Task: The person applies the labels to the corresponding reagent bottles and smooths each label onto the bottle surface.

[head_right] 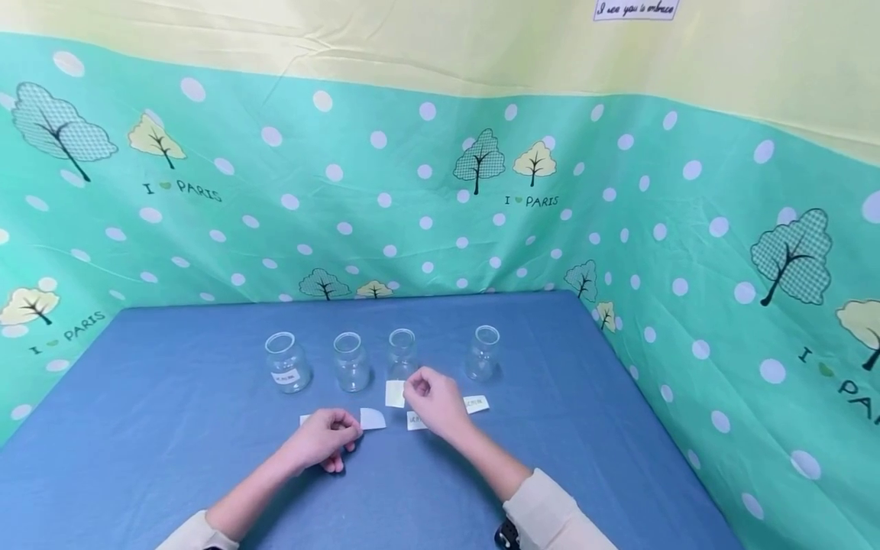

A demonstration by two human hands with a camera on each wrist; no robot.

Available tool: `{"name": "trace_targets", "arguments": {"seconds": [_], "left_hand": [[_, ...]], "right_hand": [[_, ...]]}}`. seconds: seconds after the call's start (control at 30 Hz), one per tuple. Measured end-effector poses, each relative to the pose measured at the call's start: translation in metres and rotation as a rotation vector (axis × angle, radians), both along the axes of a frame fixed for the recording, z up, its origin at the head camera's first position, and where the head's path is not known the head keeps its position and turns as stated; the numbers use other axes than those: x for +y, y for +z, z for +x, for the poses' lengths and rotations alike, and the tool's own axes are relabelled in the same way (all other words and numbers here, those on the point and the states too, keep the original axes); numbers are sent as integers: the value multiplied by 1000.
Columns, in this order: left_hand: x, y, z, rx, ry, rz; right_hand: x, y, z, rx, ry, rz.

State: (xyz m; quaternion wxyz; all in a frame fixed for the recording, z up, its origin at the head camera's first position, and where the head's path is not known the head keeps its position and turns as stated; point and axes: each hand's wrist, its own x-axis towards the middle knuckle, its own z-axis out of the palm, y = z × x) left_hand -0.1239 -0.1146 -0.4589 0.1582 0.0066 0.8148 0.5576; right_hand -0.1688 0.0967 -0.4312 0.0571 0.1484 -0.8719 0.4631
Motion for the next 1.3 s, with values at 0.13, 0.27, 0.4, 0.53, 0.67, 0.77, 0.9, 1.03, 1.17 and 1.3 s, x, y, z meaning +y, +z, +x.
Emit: {"name": "trace_targets", "arguments": {"seconds": [0.13, 0.27, 0.4, 0.53, 0.67, 0.77, 0.9, 1.03, 1.17, 1.3], "left_hand": [[-1, 0, 1, -19, 12, 6], [-2, 1, 1, -26, 26, -3], [-2, 3, 2, 2, 36, -39], [0, 4, 5, 80, 33, -120], [3, 5, 7, 168, 28, -228], [4, 4, 8, 196, 35, -275], [4, 5, 8, 193, 45, -294], [2, 7, 8, 183, 53, -283], [1, 9, 7, 181, 65, -269], [0, 12, 5, 185, 75, -257]], "right_hand": [[0, -2, 0, 9, 15, 3], [-2, -3, 0, 10, 10, 8], [-3, -5, -1, 3, 9, 11], [-3, -6, -1, -4, 22, 10], [-4, -7, -1, 6, 29, 8], [-4, -7, 0, 16, 29, 8], [-5, -7, 0, 20, 29, 18], [-5, -6, -1, 27, 30, 22], [-5, -5, -2, 37, 34, 27], [-5, -4, -1, 51, 43, 37]]}}
